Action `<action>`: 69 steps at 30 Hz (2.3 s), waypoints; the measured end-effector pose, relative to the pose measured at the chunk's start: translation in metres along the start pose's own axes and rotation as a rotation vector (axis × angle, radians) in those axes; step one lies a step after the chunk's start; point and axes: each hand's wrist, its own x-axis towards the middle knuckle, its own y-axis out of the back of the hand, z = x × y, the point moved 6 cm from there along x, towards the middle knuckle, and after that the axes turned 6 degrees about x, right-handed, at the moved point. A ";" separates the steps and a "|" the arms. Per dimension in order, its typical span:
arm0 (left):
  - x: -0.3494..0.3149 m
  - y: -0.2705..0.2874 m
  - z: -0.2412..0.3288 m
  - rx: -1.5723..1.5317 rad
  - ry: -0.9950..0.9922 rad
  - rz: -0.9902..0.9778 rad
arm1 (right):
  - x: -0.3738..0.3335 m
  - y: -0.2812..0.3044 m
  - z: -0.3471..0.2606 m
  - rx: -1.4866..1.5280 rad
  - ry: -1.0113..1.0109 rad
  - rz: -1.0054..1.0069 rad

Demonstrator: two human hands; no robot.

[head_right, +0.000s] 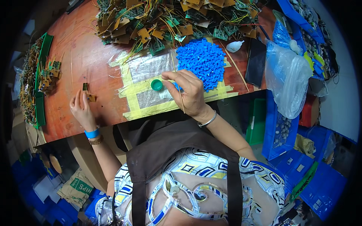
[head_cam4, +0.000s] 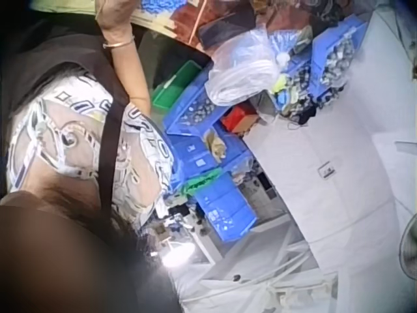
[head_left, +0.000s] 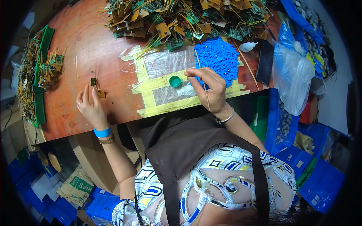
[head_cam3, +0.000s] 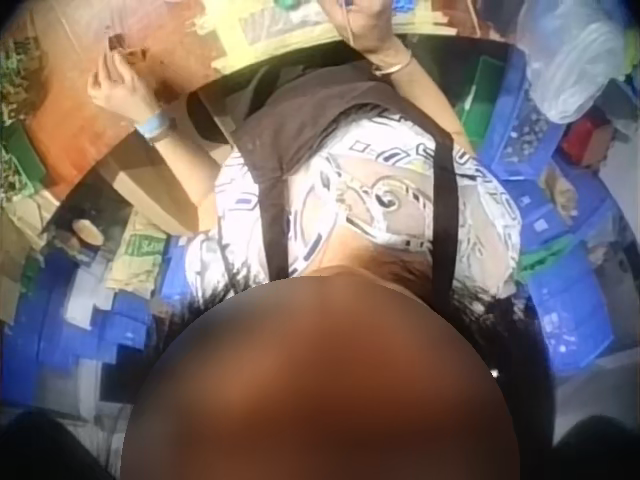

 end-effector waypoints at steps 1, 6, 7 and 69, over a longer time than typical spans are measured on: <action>0.003 0.009 0.033 0.353 -0.264 0.198 | -0.001 -0.002 -0.002 0.012 0.024 0.000; 0.016 -0.047 0.176 -0.377 -0.569 -0.170 | -0.002 -0.002 -0.005 0.047 0.020 -0.003; 0.019 -0.057 0.199 -0.338 -0.734 -0.170 | -0.002 -0.004 -0.007 0.046 0.036 -0.023; -0.091 -0.048 0.164 -1.387 0.589 -0.782 | -0.015 -0.025 -0.010 0.475 -0.157 -0.118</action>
